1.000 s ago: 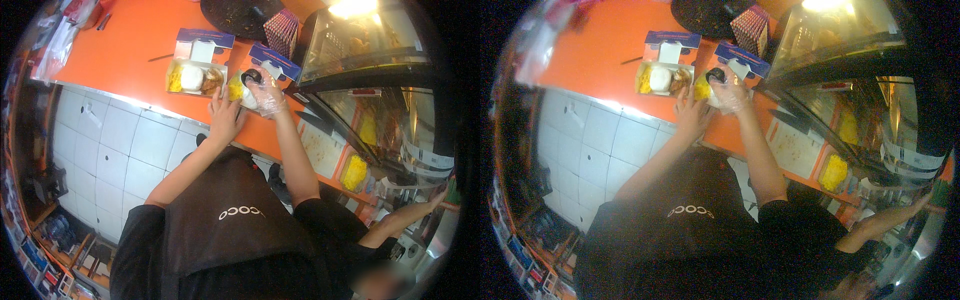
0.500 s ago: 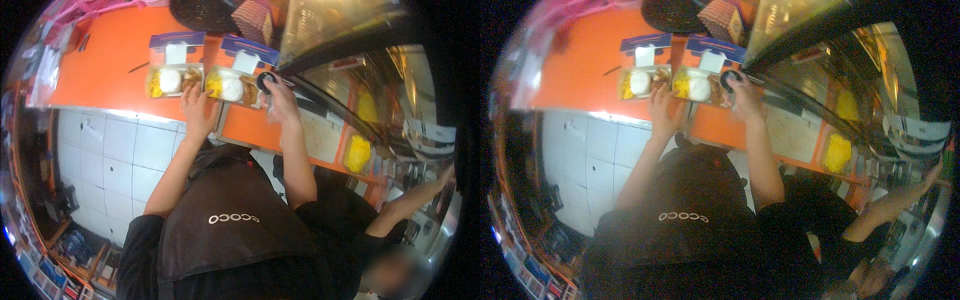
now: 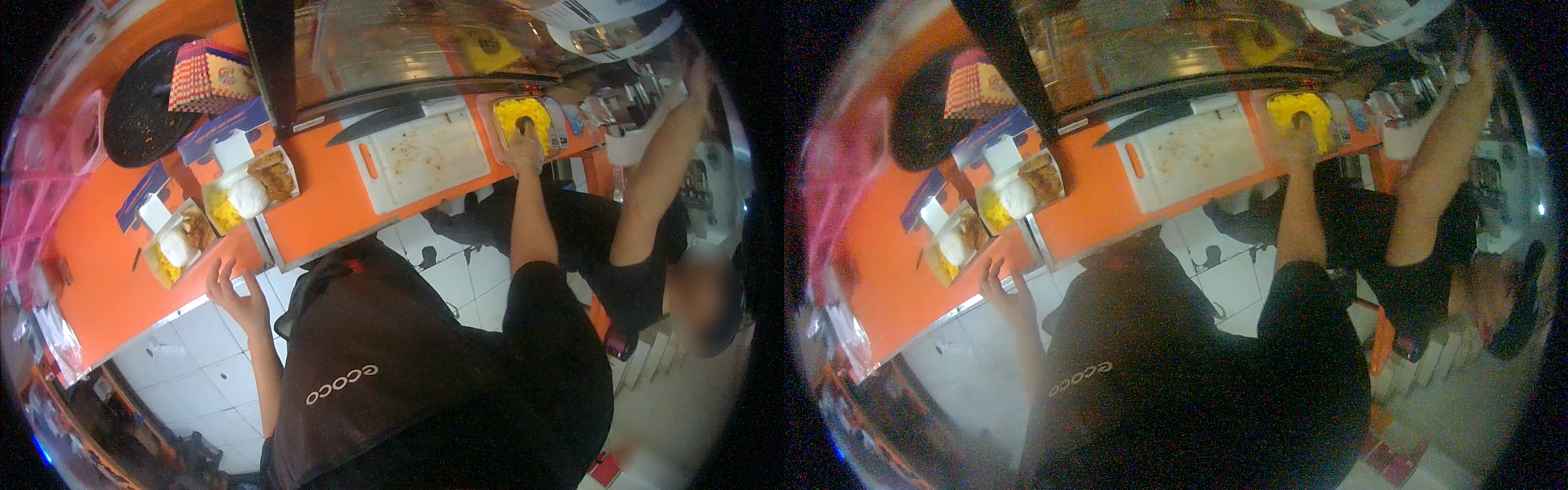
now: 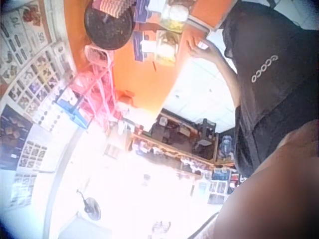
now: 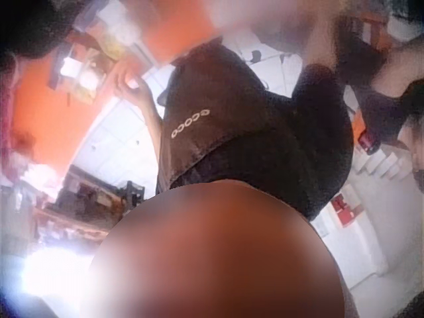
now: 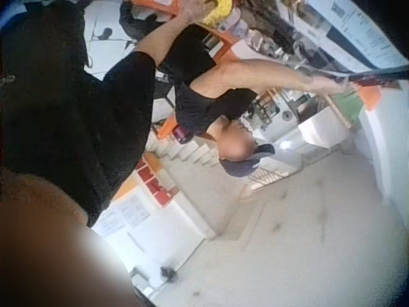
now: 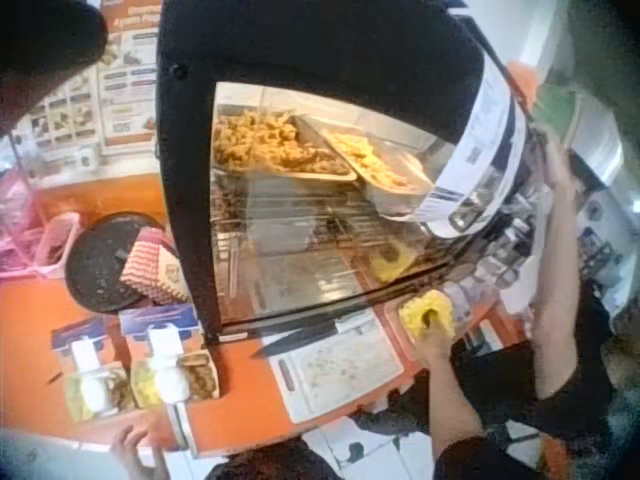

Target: The person assembles multiple food orders at a fast-food counter. They open cardboard containers, cut fried chicken pieces with a knife, scoop yellow rice into the containers, and place the completed orders on the counter. The person also handles receipts and packaging materials throughout the process.

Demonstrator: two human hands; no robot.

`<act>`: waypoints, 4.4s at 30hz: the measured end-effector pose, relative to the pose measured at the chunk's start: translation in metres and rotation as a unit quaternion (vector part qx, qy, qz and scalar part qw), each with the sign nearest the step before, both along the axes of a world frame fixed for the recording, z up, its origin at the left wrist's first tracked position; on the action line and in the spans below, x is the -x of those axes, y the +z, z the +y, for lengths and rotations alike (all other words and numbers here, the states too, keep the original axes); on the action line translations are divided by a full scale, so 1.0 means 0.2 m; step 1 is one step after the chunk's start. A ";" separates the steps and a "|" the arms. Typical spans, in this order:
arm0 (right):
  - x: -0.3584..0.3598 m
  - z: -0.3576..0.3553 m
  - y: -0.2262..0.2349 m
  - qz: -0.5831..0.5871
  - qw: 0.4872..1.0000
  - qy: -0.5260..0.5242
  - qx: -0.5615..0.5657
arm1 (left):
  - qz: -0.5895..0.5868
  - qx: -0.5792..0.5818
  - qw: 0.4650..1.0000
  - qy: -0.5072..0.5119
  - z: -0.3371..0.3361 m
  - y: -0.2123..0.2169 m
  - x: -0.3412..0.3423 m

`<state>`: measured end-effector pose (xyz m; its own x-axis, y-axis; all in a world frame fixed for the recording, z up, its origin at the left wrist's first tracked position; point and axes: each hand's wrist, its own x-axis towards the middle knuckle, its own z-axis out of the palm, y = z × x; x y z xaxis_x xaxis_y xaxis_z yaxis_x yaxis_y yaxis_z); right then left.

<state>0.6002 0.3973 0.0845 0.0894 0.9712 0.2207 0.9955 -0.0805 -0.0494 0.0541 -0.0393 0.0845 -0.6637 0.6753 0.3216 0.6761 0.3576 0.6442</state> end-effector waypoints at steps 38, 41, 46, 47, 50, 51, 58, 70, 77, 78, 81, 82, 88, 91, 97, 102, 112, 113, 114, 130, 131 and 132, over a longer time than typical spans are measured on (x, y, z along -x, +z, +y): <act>2.83 -1.05 0.06 0.064 0.849 0.516 0.094 | -0.044 -0.051 0.986 0.154 -0.40 0.01 0.27; 2.72 -0.97 0.06 0.219 0.830 0.504 0.094 | -0.056 -0.059 0.987 0.138 -0.34 0.01 0.26; 2.42 -0.91 0.02 0.501 0.765 0.382 0.132 | -0.137 -0.086 0.985 0.052 -0.19 -0.02 0.21; 2.35 -0.89 0.02 0.509 0.775 0.336 0.163 | -0.170 -0.096 0.980 0.029 -0.14 -0.03 0.20; 2.07 -0.85 0.07 0.560 0.749 0.201 0.293 | -0.173 -0.079 0.980 -0.051 0.01 -0.06 0.15; 2.01 -0.89 0.06 0.634 0.692 0.207 0.276 | -0.178 -0.070 0.978 -0.080 0.07 -0.06 0.13; 1.66 -1.00 0.20 0.779 0.540 0.031 0.319 | -0.162 -0.109 0.951 -0.239 0.50 0.07 0.00; 1.11 -0.80 0.34 0.797 0.522 0.057 0.298 | 0.086 -0.388 0.847 -0.352 1.64 1.49 -0.71; 0.92 -0.72 0.38 0.773 0.550 0.130 0.289 | -0.015 -0.425 0.812 -0.399 1.84 1.78 -0.89; 0.91 -0.72 0.38 0.779 0.540 0.130 0.290 | -0.021 -0.420 0.815 -0.398 1.79 1.75 -0.86; 0.92 -0.70 0.36 0.781 0.525 0.141 0.307 | -0.033 -0.423 0.823 -0.378 1.59 1.62 -0.69; 0.94 -0.70 0.34 0.769 0.535 0.129 0.325 | -0.054 -0.405 0.840 -0.357 1.47 1.56 -0.62; 1.22 -0.82 0.33 0.742 0.496 0.171 0.417 | -0.060 -0.365 0.923 -0.108 0.84 1.13 0.14; 1.47 -0.95 0.35 0.722 0.515 0.151 0.436 | -0.242 -0.333 0.911 -0.039 0.59 0.82 0.63; 2.01 -1.19 0.36 0.699 0.524 0.137 0.466 | -0.123 -0.141 0.982 0.010 0.36 0.10 1.33; 2.17 -1.25 0.31 0.703 0.567 0.075 0.422 | -0.110 -0.100 0.989 -0.029 0.27 -0.03 1.36; 2.10 -0.88 -0.10 0.244 0.914 0.234 0.223 | -0.103 -0.014 0.982 0.160 -0.05 0.04 1.17; 2.11 -0.87 -0.12 0.252 0.907 0.218 0.259 | -0.149 -0.004 0.977 0.155 -0.09 0.03 1.13; 2.12 -0.87 -0.13 0.252 0.895 0.178 0.323 | -0.194 0.008 0.970 0.149 -0.13 0.01 1.09; 2.45 -1.10 -0.10 0.399 0.824 0.077 0.394 | -0.300 -0.014 0.947 0.113 -0.36 -0.14 1.28; 2.46 -1.11 -0.11 0.398 0.824 0.078 0.396 | -0.304 -0.020 0.946 0.114 -0.37 -0.14 1.30; 2.46 -1.12 -0.13 0.405 0.820 0.082 0.395 | -0.311 -0.029 0.943 0.112 -0.38 -0.14 1.32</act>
